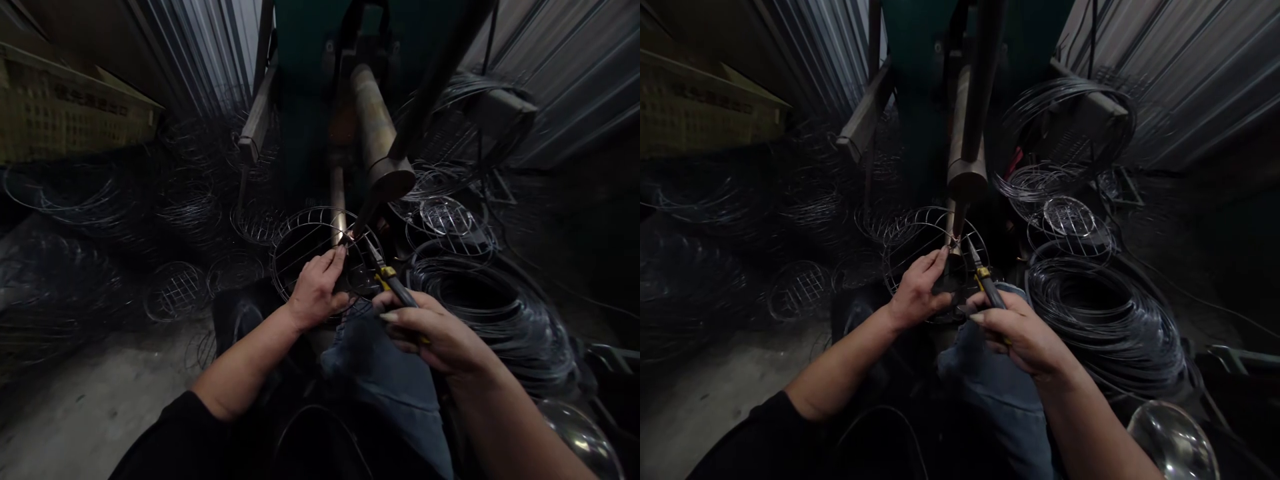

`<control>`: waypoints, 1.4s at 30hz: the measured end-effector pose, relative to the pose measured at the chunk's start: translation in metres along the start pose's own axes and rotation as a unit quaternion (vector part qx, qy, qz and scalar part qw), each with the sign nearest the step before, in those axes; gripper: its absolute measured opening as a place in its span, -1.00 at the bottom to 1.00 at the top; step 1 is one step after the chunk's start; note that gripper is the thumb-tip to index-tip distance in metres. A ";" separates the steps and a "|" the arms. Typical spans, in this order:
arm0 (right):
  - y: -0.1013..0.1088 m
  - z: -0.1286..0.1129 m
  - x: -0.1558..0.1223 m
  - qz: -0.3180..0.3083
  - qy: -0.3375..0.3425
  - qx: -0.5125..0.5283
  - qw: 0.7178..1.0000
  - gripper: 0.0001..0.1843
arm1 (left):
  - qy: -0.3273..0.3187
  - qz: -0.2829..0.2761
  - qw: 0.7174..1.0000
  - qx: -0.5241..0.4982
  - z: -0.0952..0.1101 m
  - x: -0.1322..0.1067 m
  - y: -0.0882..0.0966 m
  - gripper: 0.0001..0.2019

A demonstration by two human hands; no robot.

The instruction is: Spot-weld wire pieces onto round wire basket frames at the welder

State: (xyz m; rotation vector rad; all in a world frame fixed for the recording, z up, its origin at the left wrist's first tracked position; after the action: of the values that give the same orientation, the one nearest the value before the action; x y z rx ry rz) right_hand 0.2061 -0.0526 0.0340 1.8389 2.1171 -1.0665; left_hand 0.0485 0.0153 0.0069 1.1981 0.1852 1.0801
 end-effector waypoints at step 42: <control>-0.025 -0.028 -0.001 0.062 -0.048 -0.026 0.997 -0.78 | 0.068 -0.085 0.993 -0.034 0.004 0.016 0.009 -0.17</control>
State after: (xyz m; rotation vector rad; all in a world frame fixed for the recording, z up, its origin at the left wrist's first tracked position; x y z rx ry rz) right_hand 0.1931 -0.0371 0.0656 1.8301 1.9302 -1.0400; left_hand 0.0540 0.0243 0.0218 1.0286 0.3476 1.0110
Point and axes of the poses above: each hand's wrist, its own x-axis towards the middle knuckle, its own y-axis out of the back of the hand, z = x × y, the point moved 4 cm from there along x, towards the middle knuckle, and after that the axes turned 8 degrees about x, right-handed, at the moved point
